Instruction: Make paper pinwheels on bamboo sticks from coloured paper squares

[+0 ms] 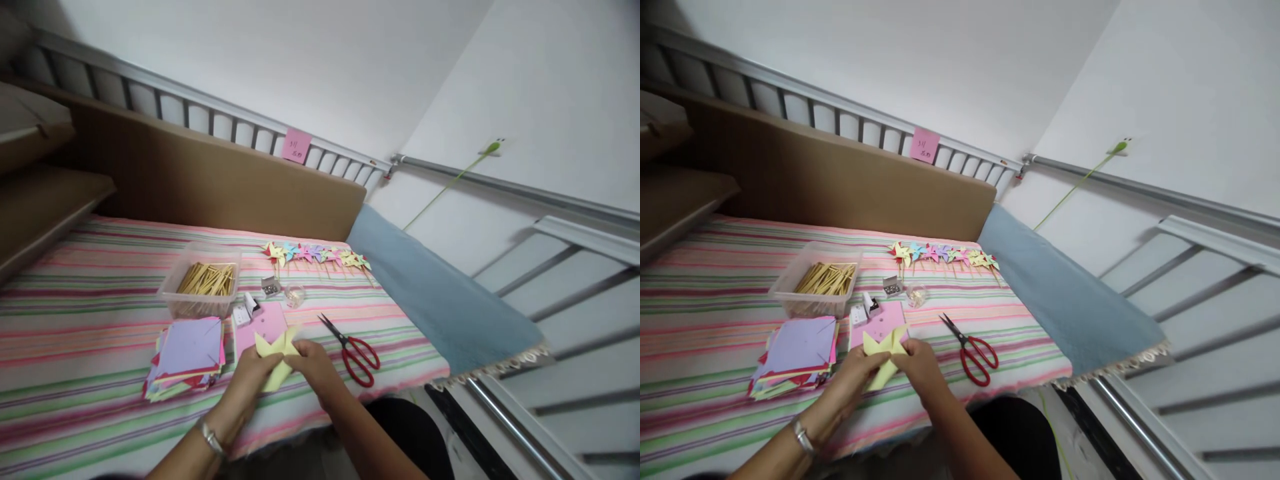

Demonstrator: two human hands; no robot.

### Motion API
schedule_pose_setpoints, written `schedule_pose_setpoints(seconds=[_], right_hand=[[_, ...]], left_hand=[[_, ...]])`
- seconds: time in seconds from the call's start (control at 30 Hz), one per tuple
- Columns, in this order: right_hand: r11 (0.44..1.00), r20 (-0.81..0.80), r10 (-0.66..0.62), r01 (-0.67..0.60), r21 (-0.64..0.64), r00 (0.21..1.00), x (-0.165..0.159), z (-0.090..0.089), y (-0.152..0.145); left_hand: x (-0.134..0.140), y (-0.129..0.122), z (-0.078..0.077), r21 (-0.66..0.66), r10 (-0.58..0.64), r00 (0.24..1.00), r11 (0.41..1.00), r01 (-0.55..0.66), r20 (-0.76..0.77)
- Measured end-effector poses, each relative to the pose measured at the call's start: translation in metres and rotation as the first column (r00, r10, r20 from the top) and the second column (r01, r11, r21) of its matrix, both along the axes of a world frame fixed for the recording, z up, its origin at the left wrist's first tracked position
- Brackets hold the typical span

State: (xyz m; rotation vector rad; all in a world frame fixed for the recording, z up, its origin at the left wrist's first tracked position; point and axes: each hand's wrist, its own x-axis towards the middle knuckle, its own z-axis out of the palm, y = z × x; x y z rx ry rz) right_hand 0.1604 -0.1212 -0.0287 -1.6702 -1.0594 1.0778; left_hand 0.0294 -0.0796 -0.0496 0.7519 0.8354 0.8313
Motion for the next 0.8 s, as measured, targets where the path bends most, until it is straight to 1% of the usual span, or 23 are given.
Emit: schedule_pose_setpoints(seconds=[0.07,0.1,0.13,0.17,0.23,0.3,0.33,0.4,0.5,0.57,0.67,0.73,0.8], right_hand=[[0.998,-0.102,0.01,-0.005,0.055,0.995,-0.003,0.006,0.001],[0.997,-0.146,0.006,0.006,0.077,0.989,-0.003,0.007,0.002],[0.995,-0.146,-0.005,0.019,0.095,0.989,-0.003,0.007,0.004],[0.994,-0.099,-0.015,0.026,0.107,0.995,-0.001,0.006,0.006],[0.993,0.077,-0.022,0.012,0.118,0.997,0.003,-0.001,0.011],[0.994,0.22,-0.009,-0.015,0.108,0.975,0.007,-0.012,0.017],[0.995,0.263,-0.002,-0.026,0.101,0.965,0.007,-0.018,0.02],[0.995,0.336,0.019,-0.05,0.084,0.942,0.006,-0.028,0.027],[0.996,0.463,0.055,-0.083,0.039,0.885,-0.001,-0.038,0.04],[0.997,0.532,0.063,-0.072,-0.003,0.845,-0.006,-0.042,0.05],[0.998,0.609,0.053,-0.017,-0.064,0.792,-0.012,-0.047,0.064],[0.996,0.64,0.059,0.002,-0.094,0.766,-0.016,-0.049,0.071],[0.993,0.657,0.081,-0.005,-0.116,0.75,-0.02,-0.05,0.076]], left_hand=[[-0.012,0.01,0.008,0.013,0.076,0.996,0.997,-0.076,-0.039],[-0.02,0.017,0.013,0.037,0.127,0.991,0.991,-0.126,-0.032],[-0.03,0.025,0.018,0.072,0.195,0.981,0.978,-0.193,-0.011],[-0.041,0.033,0.024,0.095,0.279,0.96,0.955,-0.28,0.028],[-0.06,0.048,0.036,0.12,0.475,0.874,0.866,-0.485,0.104],[-0.075,0.059,0.045,0.111,0.571,0.803,0.799,-0.592,0.168],[-0.079,0.063,0.048,0.11,0.591,0.781,0.778,-0.618,0.202],[-0.084,0.067,0.052,0.112,0.599,0.762,0.763,-0.636,0.244],[-0.083,0.066,0.052,0.095,0.577,0.773,0.782,-0.616,0.264],[-0.082,0.063,0.051,0.049,0.565,0.786,0.804,-0.593,0.252],[-0.082,0.061,0.05,-0.026,0.555,0.796,0.824,-0.566,0.24],[-0.081,0.06,0.048,-0.049,0.545,0.802,0.833,-0.551,0.242],[-0.079,0.061,0.045,-0.062,0.541,0.806,0.837,-0.543,0.24]])
